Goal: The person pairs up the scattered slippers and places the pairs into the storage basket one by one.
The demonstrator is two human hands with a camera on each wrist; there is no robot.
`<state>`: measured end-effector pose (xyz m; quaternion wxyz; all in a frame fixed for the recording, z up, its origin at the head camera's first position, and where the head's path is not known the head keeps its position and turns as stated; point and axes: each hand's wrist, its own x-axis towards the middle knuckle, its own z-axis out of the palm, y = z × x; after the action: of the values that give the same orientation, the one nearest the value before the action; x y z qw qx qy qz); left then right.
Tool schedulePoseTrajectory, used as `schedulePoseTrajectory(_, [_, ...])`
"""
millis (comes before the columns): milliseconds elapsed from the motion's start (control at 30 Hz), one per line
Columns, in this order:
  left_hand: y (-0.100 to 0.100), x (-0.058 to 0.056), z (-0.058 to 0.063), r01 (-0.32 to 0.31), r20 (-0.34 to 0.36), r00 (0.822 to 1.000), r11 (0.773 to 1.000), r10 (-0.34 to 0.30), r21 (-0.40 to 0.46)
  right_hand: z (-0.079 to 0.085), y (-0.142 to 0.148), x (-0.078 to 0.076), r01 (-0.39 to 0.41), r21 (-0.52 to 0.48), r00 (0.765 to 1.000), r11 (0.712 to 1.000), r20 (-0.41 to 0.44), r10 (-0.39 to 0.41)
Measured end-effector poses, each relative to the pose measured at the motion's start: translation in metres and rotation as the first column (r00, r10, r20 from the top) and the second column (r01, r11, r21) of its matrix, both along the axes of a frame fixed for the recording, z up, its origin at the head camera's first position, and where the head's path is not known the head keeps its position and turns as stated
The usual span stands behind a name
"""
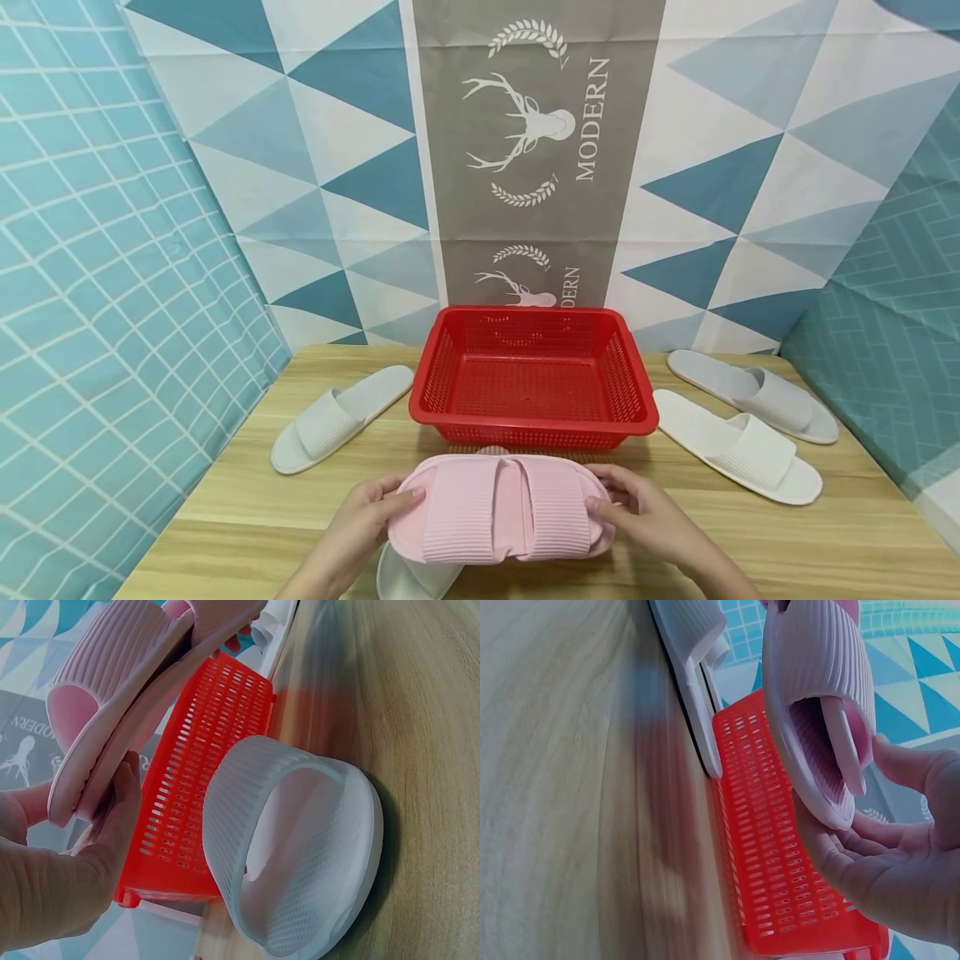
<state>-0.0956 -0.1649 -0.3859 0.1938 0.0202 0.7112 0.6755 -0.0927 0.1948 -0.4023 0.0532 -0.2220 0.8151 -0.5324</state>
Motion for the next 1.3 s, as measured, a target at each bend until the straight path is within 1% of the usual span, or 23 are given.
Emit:
schedulePoseTrajectory(200, [0.000,0.000,0.000,0.003,0.005,1.000,1.000,-0.003,-0.003,-0.001,0.000,-0.002,-0.023,-0.071,0.998,0.997,0.056,0.027])
schedulePoseTrajectory(433, [-0.001,-0.001,0.000,0.009,0.008,1.000,1.000,-0.009,-0.012,0.001,-0.002,-0.002,-0.044,-0.162,0.988,0.986,0.136,0.066])
schedulePoseTrajectory(633, [-0.001,-0.003,0.004,0.006,0.002,1.000,1.000,-0.006,-0.018,0.005,-0.002,-0.003,-0.032,-0.171,0.977,0.985,0.202,0.067])
schedulePoseTrajectory(800, [-0.001,-0.003,0.005,0.004,-0.021,1.000,0.999,-0.005,-0.037,0.006,0.000,-0.004,-0.035,-0.197,0.969,0.980,0.233,0.082])
schedulePoseTrajectory(933, [0.000,-0.003,0.006,0.017,-0.057,0.998,0.998,-0.021,-0.068,0.004,0.001,-0.003,-0.044,-0.249,0.960,0.968,0.257,0.110])
schedulePoseTrajectory(1000, [0.000,-0.003,0.007,0.022,-0.076,0.997,0.996,-0.028,-0.089,0.003,0.002,-0.003,-0.045,-0.279,0.951,0.959,0.283,0.127])
schedulePoseTrajectory(1100, [0.000,-0.005,0.010,0.021,-0.102,0.994,0.992,-0.034,-0.126,0.001,0.004,-0.004,-0.036,-0.325,0.928,0.945,0.340,0.153])
schedulePoseTrajectory(1200, [0.001,-0.009,0.011,0.004,-0.110,0.994,0.987,-0.022,-0.162,0.000,0.006,-0.006,-0.012,-0.359,0.905,0.933,0.394,0.163])
schedulePoseTrajectory(1300, [0.001,-0.015,0.014,-0.020,-0.116,0.993,0.979,-0.003,-0.201,-0.001,0.008,-0.007,0.012,-0.377,0.892,0.926,0.422,0.160])
